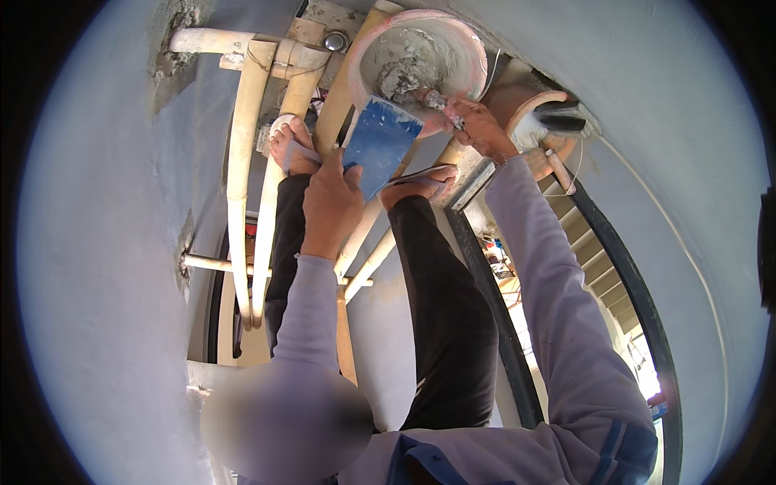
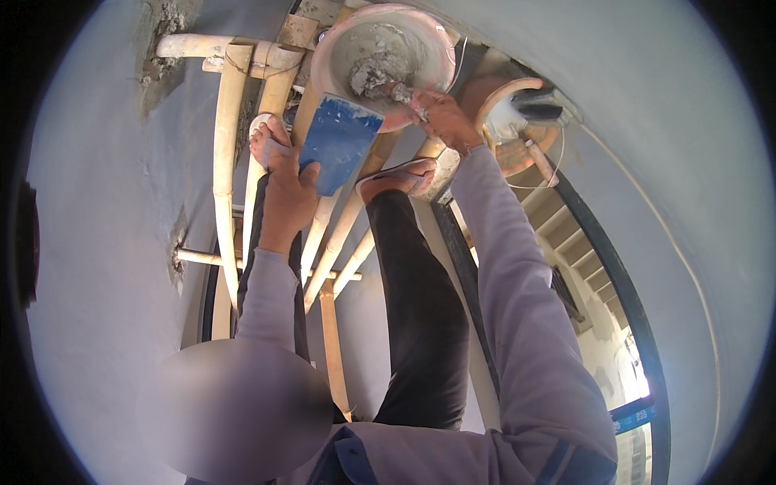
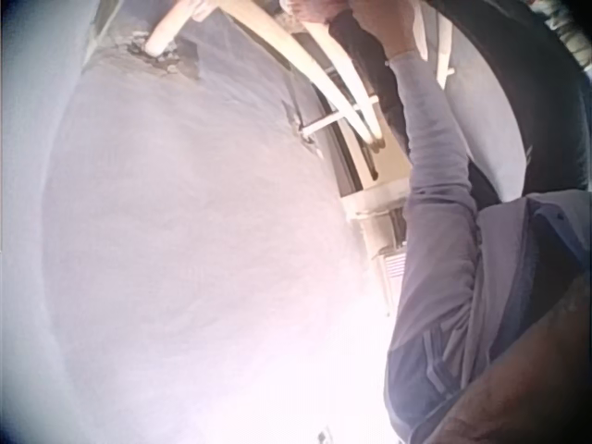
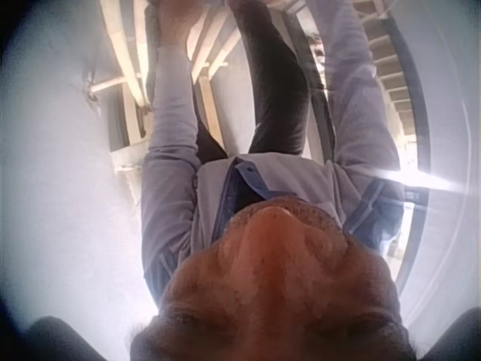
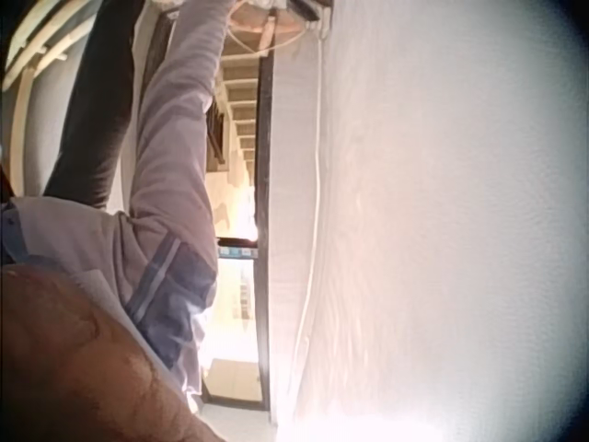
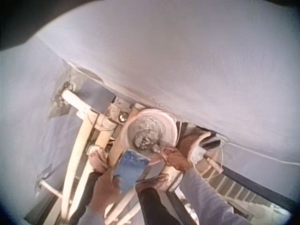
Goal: The person applies plaster to a curved wall with a decorative lattice pattern using a trowel and a blue float. They repeatedly scoop plaster from a bucket, spread it onto the wall surface, and smooth it to create an even finish.
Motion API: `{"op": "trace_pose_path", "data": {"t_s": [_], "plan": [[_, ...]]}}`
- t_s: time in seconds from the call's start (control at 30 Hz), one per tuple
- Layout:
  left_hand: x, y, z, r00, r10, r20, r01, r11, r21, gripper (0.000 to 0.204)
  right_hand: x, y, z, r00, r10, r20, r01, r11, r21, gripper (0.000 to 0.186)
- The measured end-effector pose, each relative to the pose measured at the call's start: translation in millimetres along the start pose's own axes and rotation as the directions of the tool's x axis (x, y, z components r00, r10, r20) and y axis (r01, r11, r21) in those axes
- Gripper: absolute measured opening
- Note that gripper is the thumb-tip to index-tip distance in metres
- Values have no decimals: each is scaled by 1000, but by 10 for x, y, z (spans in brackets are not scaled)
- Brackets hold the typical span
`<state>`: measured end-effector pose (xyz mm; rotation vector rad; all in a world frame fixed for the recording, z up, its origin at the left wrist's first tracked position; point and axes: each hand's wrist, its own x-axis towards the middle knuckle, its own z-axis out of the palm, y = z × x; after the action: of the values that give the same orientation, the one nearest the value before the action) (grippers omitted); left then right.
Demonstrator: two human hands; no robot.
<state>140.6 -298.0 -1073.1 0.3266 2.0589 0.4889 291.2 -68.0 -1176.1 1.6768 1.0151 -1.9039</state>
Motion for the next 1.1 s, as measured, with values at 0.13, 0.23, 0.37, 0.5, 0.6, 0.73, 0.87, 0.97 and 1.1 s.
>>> {"op": "trace_pose_path", "data": {"t_s": [0.13,0.23,0.37,0.5,0.6,0.73,0.87,0.97,1.1], "plan": [[60,-140,-39,998,39,-41,-41,998,-37,41,-200,48,-200,983,-94,156,74,989,128,36],[106,-121,-149,1000,21,10,-21,999,-36,45,-448,54,-382,972,-141,186,106,977,185,38],[157,-44,-231,995,22,95,-15,997,-74,48,-833,14,-576,939,-243,244,215,967,135,42],[232,2,-271,943,16,332,107,931,-350,49,-1243,-154,-713,925,-298,234,326,941,-88,40],[231,78,-320,922,61,382,119,895,-431,45,-1417,-300,-764,867,-384,317,458,865,-206,40],[254,46,-337,923,112,368,59,903,-425,41,-1505,-458,-748,795,-458,397,593,725,-350,42],[233,135,-420,907,231,353,-7,844,-536,39,-1482,-517,-771,796,-452,402,597,692,-405,43],[242,141,-474,882,303,362,-49,822,-568,35,-1466,-532,-780,760,-506,408,650,619,-441,42],[252,91,-482,877,318,361,-35,791,-611,33,-1521,-648,-738,724,-560,403,688,540,-484,41]]}}
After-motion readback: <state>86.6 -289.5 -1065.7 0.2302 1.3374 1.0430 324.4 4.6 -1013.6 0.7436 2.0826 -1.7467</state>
